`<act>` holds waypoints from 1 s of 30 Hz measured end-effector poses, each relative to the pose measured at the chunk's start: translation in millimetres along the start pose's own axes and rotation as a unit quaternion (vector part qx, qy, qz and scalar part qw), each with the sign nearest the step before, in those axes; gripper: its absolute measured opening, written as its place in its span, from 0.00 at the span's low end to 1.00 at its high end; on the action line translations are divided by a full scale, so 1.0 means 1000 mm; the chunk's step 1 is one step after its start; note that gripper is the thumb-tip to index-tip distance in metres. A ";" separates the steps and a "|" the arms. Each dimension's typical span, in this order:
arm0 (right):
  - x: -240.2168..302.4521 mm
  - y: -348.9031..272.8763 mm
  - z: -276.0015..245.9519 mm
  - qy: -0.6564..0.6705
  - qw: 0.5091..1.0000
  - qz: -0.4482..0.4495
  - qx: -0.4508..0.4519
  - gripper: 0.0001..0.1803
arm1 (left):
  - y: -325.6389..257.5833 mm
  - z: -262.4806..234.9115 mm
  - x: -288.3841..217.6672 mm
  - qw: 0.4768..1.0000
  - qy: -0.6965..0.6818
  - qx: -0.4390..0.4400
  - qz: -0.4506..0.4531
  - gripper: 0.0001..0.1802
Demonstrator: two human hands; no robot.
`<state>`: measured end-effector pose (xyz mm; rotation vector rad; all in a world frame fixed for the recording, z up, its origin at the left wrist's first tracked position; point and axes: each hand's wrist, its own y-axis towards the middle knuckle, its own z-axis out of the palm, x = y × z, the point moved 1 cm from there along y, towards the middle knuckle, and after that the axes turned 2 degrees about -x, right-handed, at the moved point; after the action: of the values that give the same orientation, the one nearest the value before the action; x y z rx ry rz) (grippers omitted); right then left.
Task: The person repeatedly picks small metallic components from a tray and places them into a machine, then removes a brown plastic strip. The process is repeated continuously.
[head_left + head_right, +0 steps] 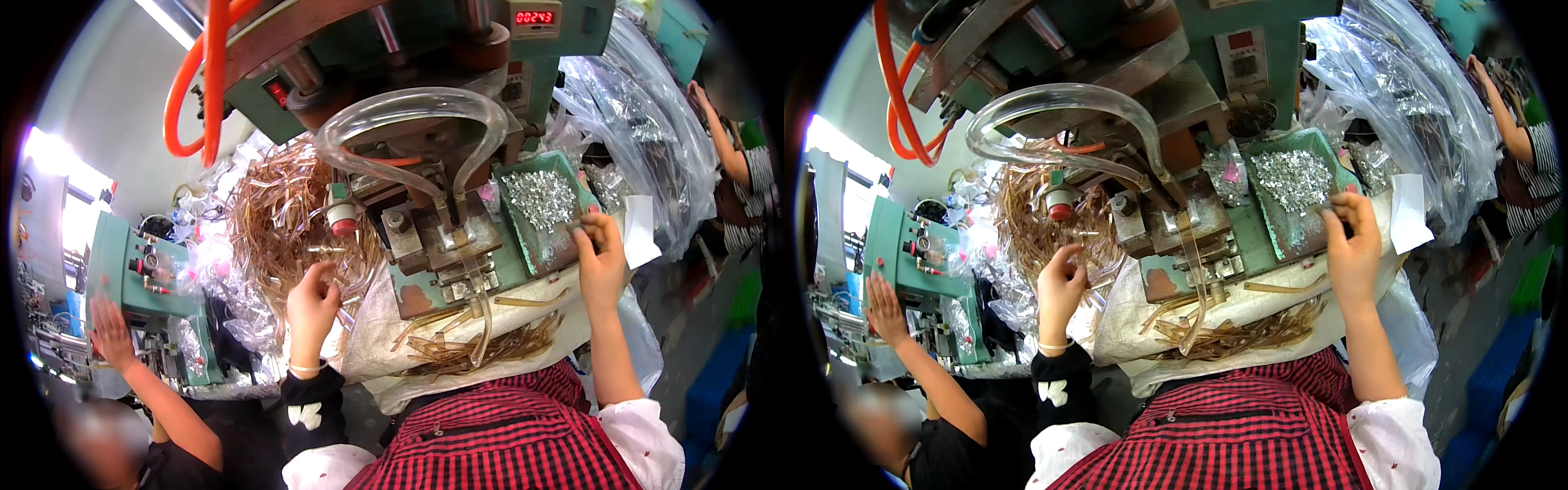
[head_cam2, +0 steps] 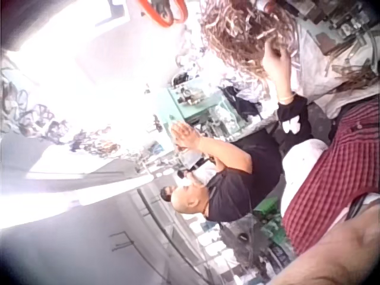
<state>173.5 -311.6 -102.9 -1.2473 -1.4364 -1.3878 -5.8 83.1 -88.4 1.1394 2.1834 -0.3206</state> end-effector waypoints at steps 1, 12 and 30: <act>0.010 0.000 0.008 0.032 0.999 0.015 0.019 0.05 | -0.007 -0.006 0.002 0.994 -0.105 0.009 -0.022 0.11; 0.079 -0.017 0.111 0.206 0.969 -0.007 0.134 0.19 | -0.022 -0.009 -0.099 0.903 -0.285 -0.236 0.217 0.07; 0.123 -0.022 0.102 0.262 0.932 0.124 0.220 0.29 | -0.004 -0.036 -0.168 0.887 -0.261 -0.195 0.326 0.08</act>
<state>134.4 -192.4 -1.5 -0.6704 -1.0860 -1.0421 45.1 -9.7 47.0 1.2873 1.2284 0.1062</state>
